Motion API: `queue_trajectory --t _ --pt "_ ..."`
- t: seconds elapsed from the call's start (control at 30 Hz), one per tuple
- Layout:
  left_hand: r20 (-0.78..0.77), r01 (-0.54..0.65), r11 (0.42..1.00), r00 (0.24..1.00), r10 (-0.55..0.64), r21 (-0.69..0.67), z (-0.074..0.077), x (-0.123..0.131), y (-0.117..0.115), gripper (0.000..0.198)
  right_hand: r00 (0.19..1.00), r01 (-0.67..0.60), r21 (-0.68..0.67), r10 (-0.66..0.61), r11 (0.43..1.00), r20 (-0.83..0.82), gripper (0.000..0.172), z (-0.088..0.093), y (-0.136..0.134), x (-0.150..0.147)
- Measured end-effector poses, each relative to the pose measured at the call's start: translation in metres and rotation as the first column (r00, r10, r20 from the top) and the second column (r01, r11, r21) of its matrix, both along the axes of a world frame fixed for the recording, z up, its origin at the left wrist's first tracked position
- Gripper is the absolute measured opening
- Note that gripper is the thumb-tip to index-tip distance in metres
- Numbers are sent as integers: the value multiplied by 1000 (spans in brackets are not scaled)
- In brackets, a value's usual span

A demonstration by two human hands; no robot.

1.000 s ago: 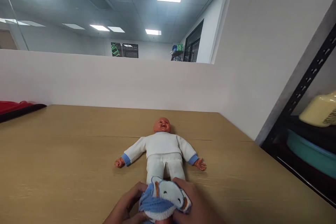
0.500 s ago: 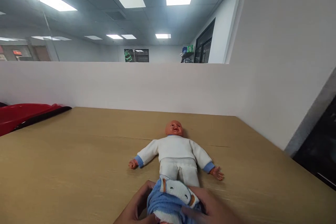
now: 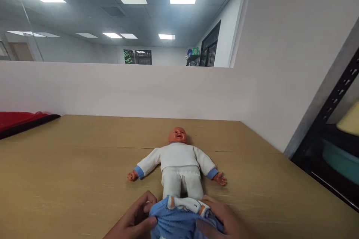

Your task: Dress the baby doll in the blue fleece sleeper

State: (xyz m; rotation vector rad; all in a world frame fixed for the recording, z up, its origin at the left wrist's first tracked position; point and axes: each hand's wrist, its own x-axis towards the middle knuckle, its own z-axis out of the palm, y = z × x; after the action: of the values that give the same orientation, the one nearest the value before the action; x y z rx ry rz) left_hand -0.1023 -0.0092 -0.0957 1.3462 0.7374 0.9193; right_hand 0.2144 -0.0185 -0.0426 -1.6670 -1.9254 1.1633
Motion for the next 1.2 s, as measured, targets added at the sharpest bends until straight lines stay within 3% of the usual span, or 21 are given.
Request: queue_trajectory --t 0.13,0.23,0.33,0.43,0.57,0.67,0.8,0.93,1.0,1.1,1.2 --pt "-189 -27 1000 982 27 2 9 3 -5 49 996 43 -64 -48 997 -77 72 -5 3 -2" --pt "-329 -87 990 937 118 109 29 13 -15 62 988 8 -52 -16 999 -156 76 -7 6 -8" --pt "-350 -151 960 909 229 235 52 32 -22 69 975 -9 -56 -4 998 -224 79 -2 7 -16" --pt "-345 -82 975 926 151 208 67 55 -19 75 919 -103 -21 87 994 -384 71 7 7 -20" --pt "-456 -17 994 888 64 106 69 66 -6 51 855 -244 -18 206 970 -475 59 15 10 2" --pt "-506 15 993 861 46 116 69 59 -2 40 910 -286 -59 252 956 -329 55 16 8 28" --pt "-484 148 980 873 -66 133 76 52 0 27 979 -147 17 148 989 -140 60 16 -5 44" --pt "-454 133 990 886 -97 49 75 58 6 54 955 60 -85 -82 995 -285 85 17 -14 33" --pt "-402 88 995 913 -65 39 72 61 10 65 948 83 -128 -118 988 -295 91 25 -14 26" --pt "-323 90 993 944 -62 72 70 62 16 54 973 -90 -92 68 992 -222 89 48 -12 20" --pt "-311 212 976 932 -188 46 73 61 16 43 955 -280 -31 275 960 -106 71 67 -9 21"
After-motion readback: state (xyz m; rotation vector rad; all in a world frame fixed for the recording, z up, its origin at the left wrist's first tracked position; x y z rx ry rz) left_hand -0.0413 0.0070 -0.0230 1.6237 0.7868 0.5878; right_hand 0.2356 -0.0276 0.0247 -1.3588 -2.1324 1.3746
